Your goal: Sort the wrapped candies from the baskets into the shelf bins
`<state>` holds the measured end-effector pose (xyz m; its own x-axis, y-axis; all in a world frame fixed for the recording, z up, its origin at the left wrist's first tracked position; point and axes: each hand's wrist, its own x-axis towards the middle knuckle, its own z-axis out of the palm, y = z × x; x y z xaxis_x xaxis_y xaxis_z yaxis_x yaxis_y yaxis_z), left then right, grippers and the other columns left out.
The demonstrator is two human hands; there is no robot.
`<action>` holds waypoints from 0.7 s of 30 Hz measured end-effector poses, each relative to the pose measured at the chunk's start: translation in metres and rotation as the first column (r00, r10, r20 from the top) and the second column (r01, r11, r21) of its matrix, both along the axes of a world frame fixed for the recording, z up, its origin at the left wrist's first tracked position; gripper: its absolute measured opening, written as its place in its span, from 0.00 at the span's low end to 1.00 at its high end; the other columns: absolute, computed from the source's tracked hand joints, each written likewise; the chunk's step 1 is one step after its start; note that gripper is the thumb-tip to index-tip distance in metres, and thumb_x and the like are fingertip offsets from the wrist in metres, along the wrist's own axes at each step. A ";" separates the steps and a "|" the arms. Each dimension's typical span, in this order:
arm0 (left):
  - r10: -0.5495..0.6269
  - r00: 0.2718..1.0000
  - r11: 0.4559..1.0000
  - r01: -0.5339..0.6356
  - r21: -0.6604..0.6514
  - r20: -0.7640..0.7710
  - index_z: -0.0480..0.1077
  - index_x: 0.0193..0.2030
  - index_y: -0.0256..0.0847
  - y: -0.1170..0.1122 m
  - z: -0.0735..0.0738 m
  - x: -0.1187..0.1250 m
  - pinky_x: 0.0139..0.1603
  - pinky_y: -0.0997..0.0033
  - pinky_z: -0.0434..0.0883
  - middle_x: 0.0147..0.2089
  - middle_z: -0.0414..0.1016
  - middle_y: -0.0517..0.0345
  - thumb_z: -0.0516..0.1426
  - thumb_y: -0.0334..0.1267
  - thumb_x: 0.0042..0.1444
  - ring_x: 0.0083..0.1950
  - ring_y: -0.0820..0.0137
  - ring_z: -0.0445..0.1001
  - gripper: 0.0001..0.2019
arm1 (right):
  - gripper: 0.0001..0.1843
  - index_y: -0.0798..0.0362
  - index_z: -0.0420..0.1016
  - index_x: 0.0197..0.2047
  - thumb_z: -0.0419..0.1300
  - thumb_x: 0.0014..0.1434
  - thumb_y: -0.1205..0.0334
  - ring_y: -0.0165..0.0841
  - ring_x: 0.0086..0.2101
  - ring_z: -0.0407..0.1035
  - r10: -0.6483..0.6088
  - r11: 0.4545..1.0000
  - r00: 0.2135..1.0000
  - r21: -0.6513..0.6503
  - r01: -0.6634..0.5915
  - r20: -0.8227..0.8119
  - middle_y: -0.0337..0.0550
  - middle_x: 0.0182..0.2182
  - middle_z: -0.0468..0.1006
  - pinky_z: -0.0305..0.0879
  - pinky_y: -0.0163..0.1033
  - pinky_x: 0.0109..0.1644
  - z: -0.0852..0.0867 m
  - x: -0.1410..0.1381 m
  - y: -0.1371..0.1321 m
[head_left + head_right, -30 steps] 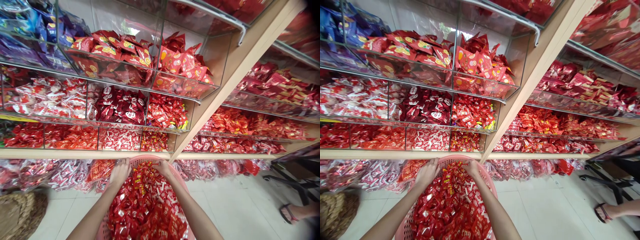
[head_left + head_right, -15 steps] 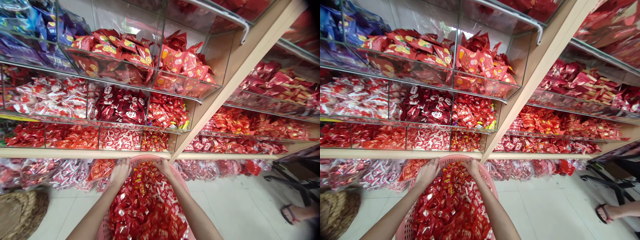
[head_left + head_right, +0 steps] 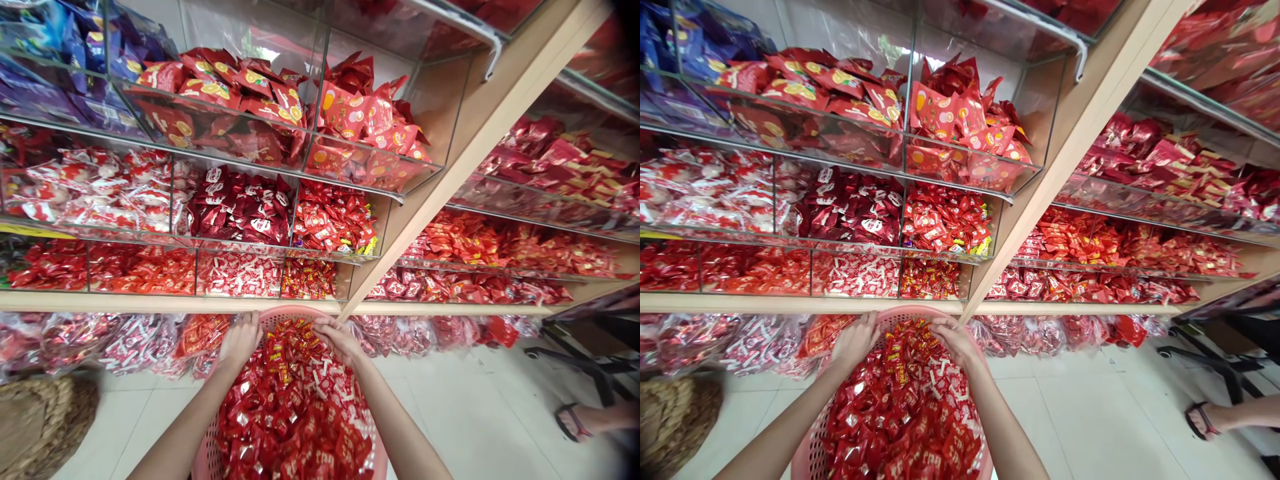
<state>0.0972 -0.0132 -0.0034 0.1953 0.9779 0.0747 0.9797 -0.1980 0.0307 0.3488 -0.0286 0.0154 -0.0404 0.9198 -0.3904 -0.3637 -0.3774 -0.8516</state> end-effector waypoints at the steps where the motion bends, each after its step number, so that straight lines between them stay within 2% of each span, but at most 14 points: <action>1: 0.000 1.000 1.000 0.000 0.001 0.000 0.60 0.54 0.34 0.000 0.000 0.000 0.36 0.63 0.69 0.41 0.71 0.44 0.40 0.38 0.61 0.39 0.60 0.73 0.18 | 0.18 0.55 0.74 0.32 0.71 0.36 0.62 0.30 0.38 0.73 0.030 0.999 1.000 -0.011 -0.030 -0.006 0.40 0.31 0.78 0.66 0.33 0.48 0.001 0.000 -0.003; 6: -0.002 1.000 1.000 0.002 -0.002 0.001 0.59 0.53 0.34 0.000 0.000 0.000 0.35 0.63 0.69 0.41 0.70 0.44 0.40 0.38 0.61 0.39 0.59 0.73 0.18 | 0.22 0.55 0.74 0.35 0.72 0.34 0.62 0.33 0.39 0.73 0.134 0.991 0.991 -0.006 -0.133 0.027 0.43 0.35 0.78 0.66 0.34 0.47 -0.002 -0.001 -0.012; 9: -0.004 1.000 1.000 0.004 -0.010 0.002 0.59 0.53 0.34 0.000 0.000 0.000 0.33 0.64 0.69 0.41 0.70 0.43 0.40 0.37 0.61 0.39 0.59 0.73 0.18 | 0.21 0.54 0.73 0.33 0.71 0.34 0.59 0.34 0.37 0.73 0.133 0.991 0.983 0.011 -0.136 0.126 0.41 0.31 0.78 0.67 0.37 0.45 -0.012 -0.001 -0.013; 11: -0.003 1.000 1.000 0.003 -0.013 0.001 0.60 0.53 0.34 0.001 0.000 -0.001 0.33 0.64 0.69 0.41 0.70 0.43 0.40 0.37 0.61 0.38 0.59 0.73 0.18 | 0.17 0.53 0.72 0.30 0.69 0.37 0.55 0.35 0.31 0.73 0.179 0.983 0.951 -0.002 -0.184 0.254 0.38 0.26 0.76 0.68 0.39 0.39 -0.018 -0.002 -0.013; 13: -0.003 1.000 1.000 0.003 -0.014 -0.001 0.60 0.53 0.34 0.001 0.000 -0.001 0.33 0.64 0.69 0.40 0.70 0.44 0.40 0.37 0.61 0.38 0.60 0.73 0.18 | 0.12 0.52 0.71 0.27 0.66 0.42 0.55 0.33 0.25 0.70 0.288 0.950 0.850 -0.022 -0.310 0.441 0.36 0.21 0.73 0.65 0.38 0.30 -0.023 -0.004 -0.013; 16: -0.004 1.000 1.000 0.004 -0.013 -0.003 0.60 0.52 0.34 0.001 0.000 -0.001 0.33 0.64 0.69 0.40 0.71 0.44 0.40 0.38 0.61 0.38 0.60 0.73 0.18 | 0.03 0.53 0.71 0.23 0.62 0.44 0.64 0.28 0.22 0.64 0.373 0.867 0.588 -0.044 -0.496 0.718 0.34 0.18 0.70 0.57 0.32 0.25 -0.025 -0.009 -0.013; 18: -0.004 1.000 1.000 0.004 -0.011 -0.004 0.60 0.53 0.34 0.000 0.001 -0.001 0.33 0.64 0.69 0.40 0.71 0.44 0.39 0.38 0.61 0.38 0.60 0.73 0.18 | 0.02 0.54 0.70 0.22 0.59 0.43 0.69 0.26 0.23 0.61 0.365 0.834 0.446 -0.073 -0.547 0.817 0.33 0.19 0.69 0.53 0.31 0.25 -0.027 -0.013 -0.012; 21: -0.002 1.000 1.000 0.002 -0.010 -0.006 0.59 0.54 0.34 0.000 0.000 -0.001 0.32 0.65 0.69 0.41 0.71 0.44 0.39 0.38 0.61 0.38 0.60 0.73 0.19 | 0.04 0.55 0.68 0.24 0.58 0.42 0.71 0.25 0.23 0.60 0.366 0.835 0.329 -0.150 -0.530 0.871 0.33 0.20 0.68 0.50 0.30 0.24 -0.029 -0.019 -0.011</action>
<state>0.0965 -0.0132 -0.0031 0.1977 0.9782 0.0637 0.9795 -0.1997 0.0269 0.3299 -0.0397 -0.0140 -0.1952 0.9138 -0.3562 0.7458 -0.0976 -0.6590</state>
